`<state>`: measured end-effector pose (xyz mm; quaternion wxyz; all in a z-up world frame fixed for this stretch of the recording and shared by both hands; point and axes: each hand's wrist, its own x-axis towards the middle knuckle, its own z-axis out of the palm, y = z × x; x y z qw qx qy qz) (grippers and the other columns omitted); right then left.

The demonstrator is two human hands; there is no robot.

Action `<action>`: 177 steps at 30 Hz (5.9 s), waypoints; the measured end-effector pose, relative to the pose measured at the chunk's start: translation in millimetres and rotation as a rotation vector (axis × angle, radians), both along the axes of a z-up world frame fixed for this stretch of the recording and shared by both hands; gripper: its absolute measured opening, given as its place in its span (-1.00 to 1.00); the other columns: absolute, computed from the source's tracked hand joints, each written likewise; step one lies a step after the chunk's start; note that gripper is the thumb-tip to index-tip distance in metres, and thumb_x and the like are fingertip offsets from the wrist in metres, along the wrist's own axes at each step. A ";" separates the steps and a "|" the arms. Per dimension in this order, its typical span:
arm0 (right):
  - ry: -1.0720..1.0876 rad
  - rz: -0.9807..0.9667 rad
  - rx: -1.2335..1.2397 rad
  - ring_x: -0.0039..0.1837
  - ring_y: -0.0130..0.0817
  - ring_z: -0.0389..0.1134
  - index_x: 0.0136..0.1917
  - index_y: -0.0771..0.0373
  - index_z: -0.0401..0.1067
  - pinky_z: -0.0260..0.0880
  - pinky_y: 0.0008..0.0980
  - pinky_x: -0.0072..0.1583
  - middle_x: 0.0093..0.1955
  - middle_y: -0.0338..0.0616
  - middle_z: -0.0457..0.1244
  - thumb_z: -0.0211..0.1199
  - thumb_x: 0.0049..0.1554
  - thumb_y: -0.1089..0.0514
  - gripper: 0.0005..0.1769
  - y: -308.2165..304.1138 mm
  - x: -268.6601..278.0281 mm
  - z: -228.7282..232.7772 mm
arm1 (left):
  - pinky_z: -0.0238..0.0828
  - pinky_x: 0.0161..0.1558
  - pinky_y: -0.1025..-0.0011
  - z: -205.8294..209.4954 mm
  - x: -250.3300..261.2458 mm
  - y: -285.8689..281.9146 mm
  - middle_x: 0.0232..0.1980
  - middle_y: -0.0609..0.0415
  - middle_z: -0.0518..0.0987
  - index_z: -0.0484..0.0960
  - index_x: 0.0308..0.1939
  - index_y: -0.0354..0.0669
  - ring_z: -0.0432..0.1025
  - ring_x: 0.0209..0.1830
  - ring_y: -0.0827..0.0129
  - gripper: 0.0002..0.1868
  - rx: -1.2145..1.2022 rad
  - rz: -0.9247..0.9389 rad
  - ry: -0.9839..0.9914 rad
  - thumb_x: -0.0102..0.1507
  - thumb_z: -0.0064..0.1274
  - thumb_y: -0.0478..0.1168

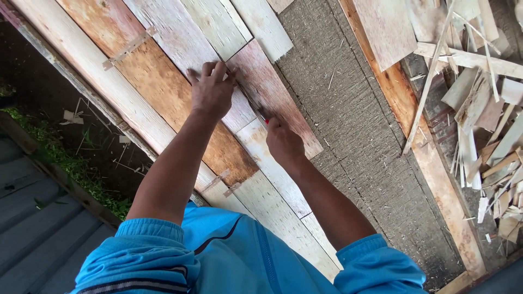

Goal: The person uses a red utility knife to scrape the surface of several wooden planks on a workbench. They repeatedly lift, reposition, and scrape different planks, generating wood shavings and debris.

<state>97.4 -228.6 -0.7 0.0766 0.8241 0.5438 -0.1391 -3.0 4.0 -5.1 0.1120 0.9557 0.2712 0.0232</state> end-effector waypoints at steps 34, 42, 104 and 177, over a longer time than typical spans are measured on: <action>0.027 -0.035 -0.174 -0.28 -0.04 0.50 0.17 0.38 0.23 0.52 -0.12 -0.32 -0.23 -0.02 0.31 -0.08 0.27 0.02 -0.62 -4.8 6.9 2.3 | 0.06 0.18 -0.58 9.6 -0.2 7.5 0.13 0.17 0.22 0.59 0.29 0.20 0.06 0.35 0.07 -0.59 -0.091 0.016 0.017 0.34 0.10 -0.11; 0.063 -0.071 -0.126 -0.23 0.06 0.50 0.21 0.34 0.29 0.52 0.02 -0.25 -0.13 0.10 0.32 -0.10 0.29 0.02 -0.61 -7.7 27.3 54.0 | -0.20 0.29 -0.68 20.7 -1.0 -6.9 0.11 0.11 0.31 0.64 0.24 0.14 0.16 0.39 0.08 -0.53 -0.051 0.007 -0.065 0.22 0.23 -0.09; 0.390 -0.913 0.020 -0.01 0.31 0.48 0.27 0.18 0.05 0.51 0.17 -0.01 0.05 0.31 0.36 -0.18 0.39 -0.03 -0.69 -65.2 38.7 67.5 | -0.34 0.22 -0.79 33.3 134.4 -143.2 0.75 0.21 -0.21 0.27 0.52 0.59 -0.42 0.72 -0.03 -0.43 -0.251 -0.124 0.304 0.39 -0.10 0.15; 0.578 -0.929 -0.101 0.06 0.28 0.48 0.29 0.27 0.12 0.48 0.20 -0.01 -0.04 0.34 0.39 -0.21 0.36 0.03 -0.65 -48.8 55.8 101.1 | -0.40 0.18 -0.86 10.7 150.3 -145.0 0.72 0.14 -0.57 -0.17 0.64 0.60 -0.73 0.64 -0.24 -0.28 -0.402 -0.168 0.470 0.47 -0.19 0.10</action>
